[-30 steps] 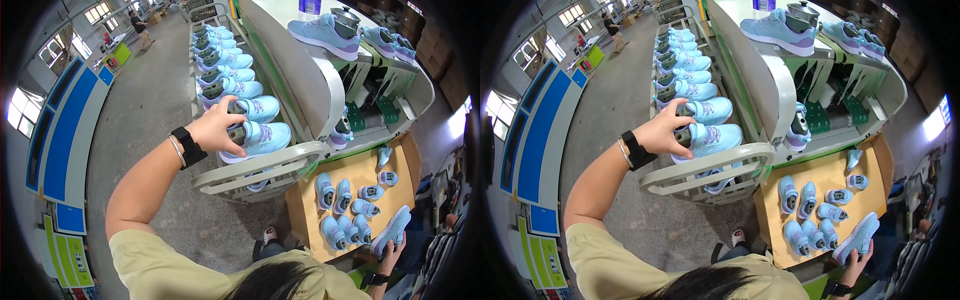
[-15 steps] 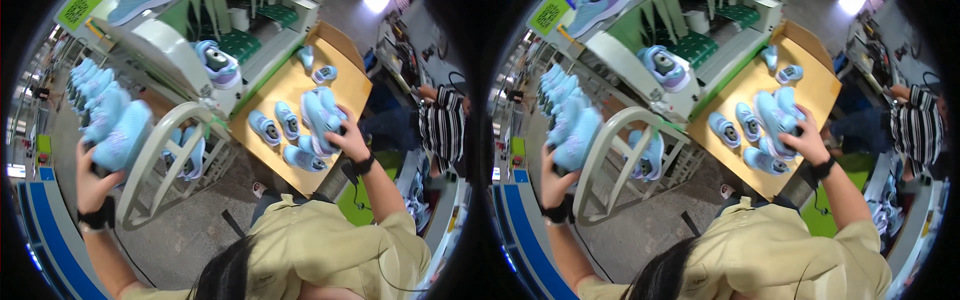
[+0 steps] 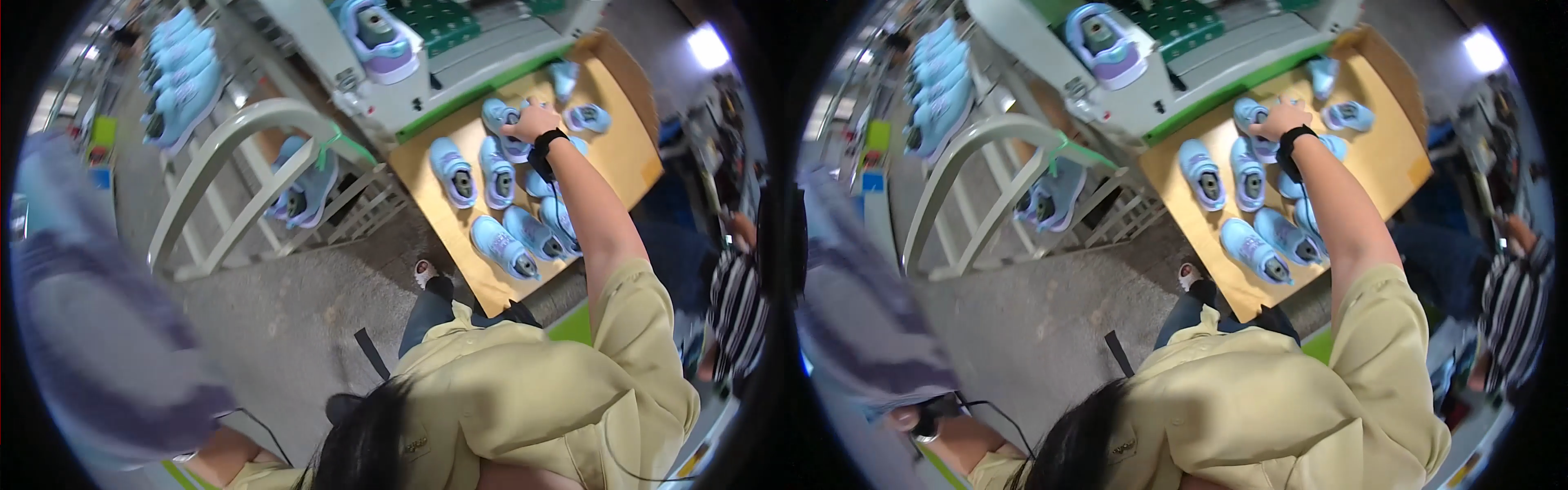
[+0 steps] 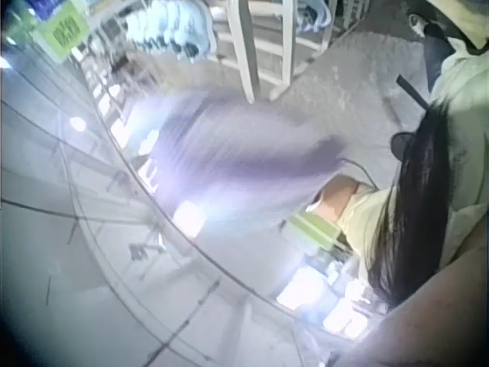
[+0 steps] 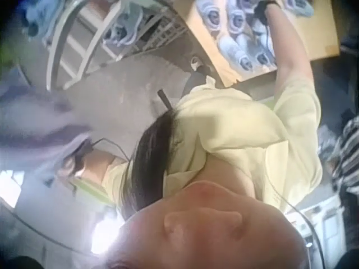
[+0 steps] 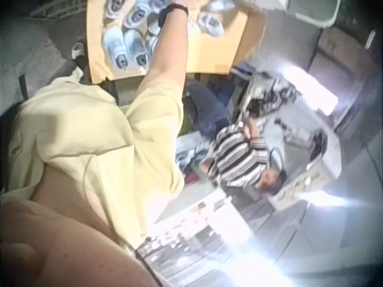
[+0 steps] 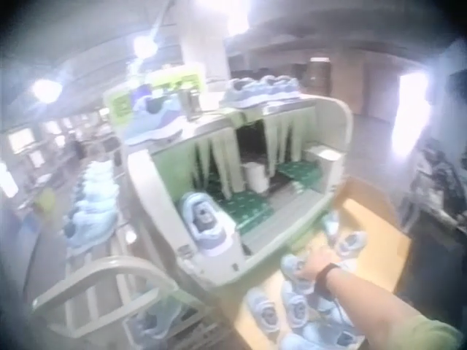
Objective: Sort and organize shoes on a workbench and place them into a processing machine.
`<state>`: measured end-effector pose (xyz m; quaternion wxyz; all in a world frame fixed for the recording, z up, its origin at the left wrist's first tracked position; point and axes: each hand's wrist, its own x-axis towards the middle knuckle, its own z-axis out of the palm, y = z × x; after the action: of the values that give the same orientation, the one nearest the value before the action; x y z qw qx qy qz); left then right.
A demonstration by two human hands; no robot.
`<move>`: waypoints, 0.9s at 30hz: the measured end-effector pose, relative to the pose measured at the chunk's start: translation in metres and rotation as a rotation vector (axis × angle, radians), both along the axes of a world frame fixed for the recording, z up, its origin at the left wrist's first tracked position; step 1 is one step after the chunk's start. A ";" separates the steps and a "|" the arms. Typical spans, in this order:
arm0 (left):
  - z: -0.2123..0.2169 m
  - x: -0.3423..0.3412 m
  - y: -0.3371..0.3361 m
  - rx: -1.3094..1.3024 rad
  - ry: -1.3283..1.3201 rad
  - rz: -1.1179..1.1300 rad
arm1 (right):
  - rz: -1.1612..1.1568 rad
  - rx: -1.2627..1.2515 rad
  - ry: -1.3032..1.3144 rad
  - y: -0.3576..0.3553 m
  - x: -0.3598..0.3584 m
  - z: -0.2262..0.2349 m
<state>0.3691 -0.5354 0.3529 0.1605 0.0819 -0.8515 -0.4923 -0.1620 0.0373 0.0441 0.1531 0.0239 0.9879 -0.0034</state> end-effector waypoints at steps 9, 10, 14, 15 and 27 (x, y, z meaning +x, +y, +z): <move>-0.193 -0.224 0.358 0.258 -0.187 0.059 | 0.291 -1.639 0.044 -0.006 0.164 0.049; -0.203 -0.234 0.384 0.169 -0.168 0.122 | 0.207 -1.920 -0.203 -0.003 0.199 0.058; -0.194 -0.258 0.458 0.064 -0.047 0.010 | -0.070 -1.950 -0.521 0.031 0.212 0.065; -0.190 -0.260 0.461 0.039 -0.046 -0.047 | -0.044 -1.982 -0.578 0.040 0.207 0.072; -0.255 -0.318 0.446 1.586 -0.184 -0.348 | -0.186 -2.125 -0.676 0.066 0.159 0.055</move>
<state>0.0507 -0.0892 0.0978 -0.0945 0.0779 -0.2603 -0.9577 -0.0025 0.1034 0.0995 0.3557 -0.0454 0.3851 -0.8504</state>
